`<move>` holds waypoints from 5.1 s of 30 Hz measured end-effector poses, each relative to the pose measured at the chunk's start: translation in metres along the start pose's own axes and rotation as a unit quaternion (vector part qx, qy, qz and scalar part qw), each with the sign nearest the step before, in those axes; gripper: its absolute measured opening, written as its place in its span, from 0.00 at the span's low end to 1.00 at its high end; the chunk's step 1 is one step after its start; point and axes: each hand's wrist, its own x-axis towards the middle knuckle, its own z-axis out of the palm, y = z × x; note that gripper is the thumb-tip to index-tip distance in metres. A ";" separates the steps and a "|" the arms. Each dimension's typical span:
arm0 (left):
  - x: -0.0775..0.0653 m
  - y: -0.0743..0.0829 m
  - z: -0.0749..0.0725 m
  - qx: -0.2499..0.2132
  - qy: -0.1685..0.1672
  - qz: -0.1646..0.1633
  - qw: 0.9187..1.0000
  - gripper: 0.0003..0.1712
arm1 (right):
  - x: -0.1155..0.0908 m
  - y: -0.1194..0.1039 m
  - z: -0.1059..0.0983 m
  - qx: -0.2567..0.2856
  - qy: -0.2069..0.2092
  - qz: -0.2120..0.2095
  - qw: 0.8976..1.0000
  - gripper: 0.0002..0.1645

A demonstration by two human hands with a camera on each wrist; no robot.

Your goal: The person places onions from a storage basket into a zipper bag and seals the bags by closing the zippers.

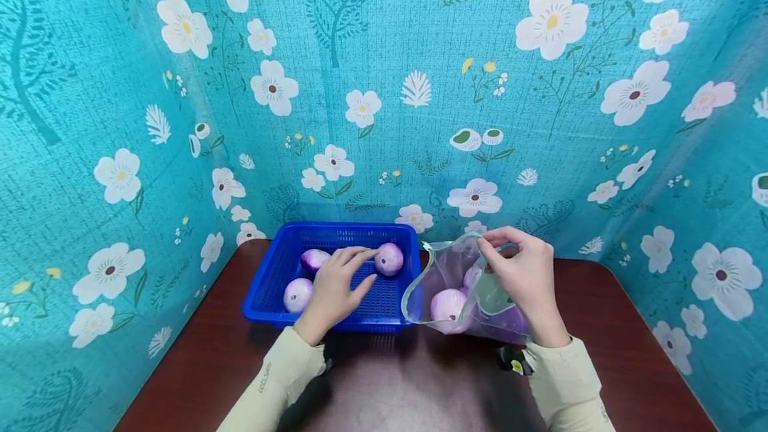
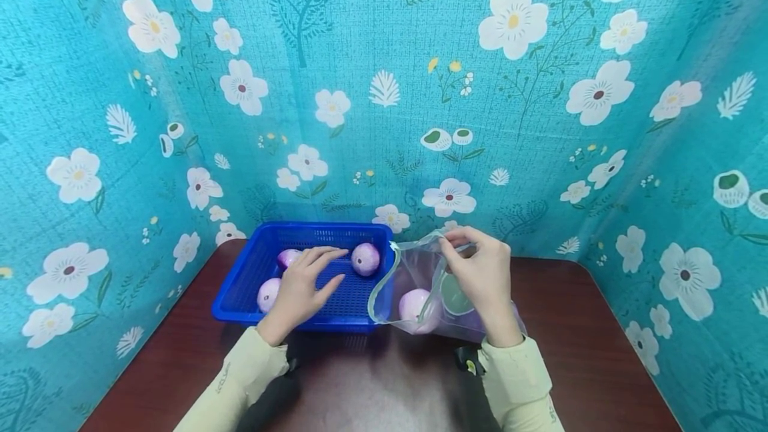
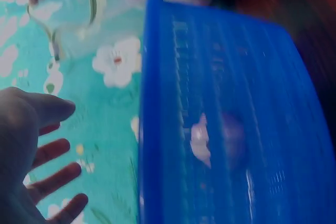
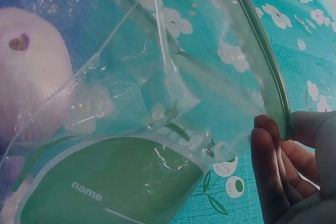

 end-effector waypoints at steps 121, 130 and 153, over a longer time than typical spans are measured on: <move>0.001 0.066 -0.018 -0.347 0.007 -0.011 0.938 0.40 | 0.001 0.000 0.003 0.011 -0.009 0.004 1.000 0.03; 0.003 0.083 0.000 -0.343 -0.013 0.026 0.939 0.42 | -0.001 -0.001 0.002 0.010 -0.007 0.007 1.000 0.03; 0.013 0.088 0.038 -0.163 -0.004 0.134 0.978 0.44 | -0.003 0.002 0.003 0.014 -0.007 0.008 1.000 0.03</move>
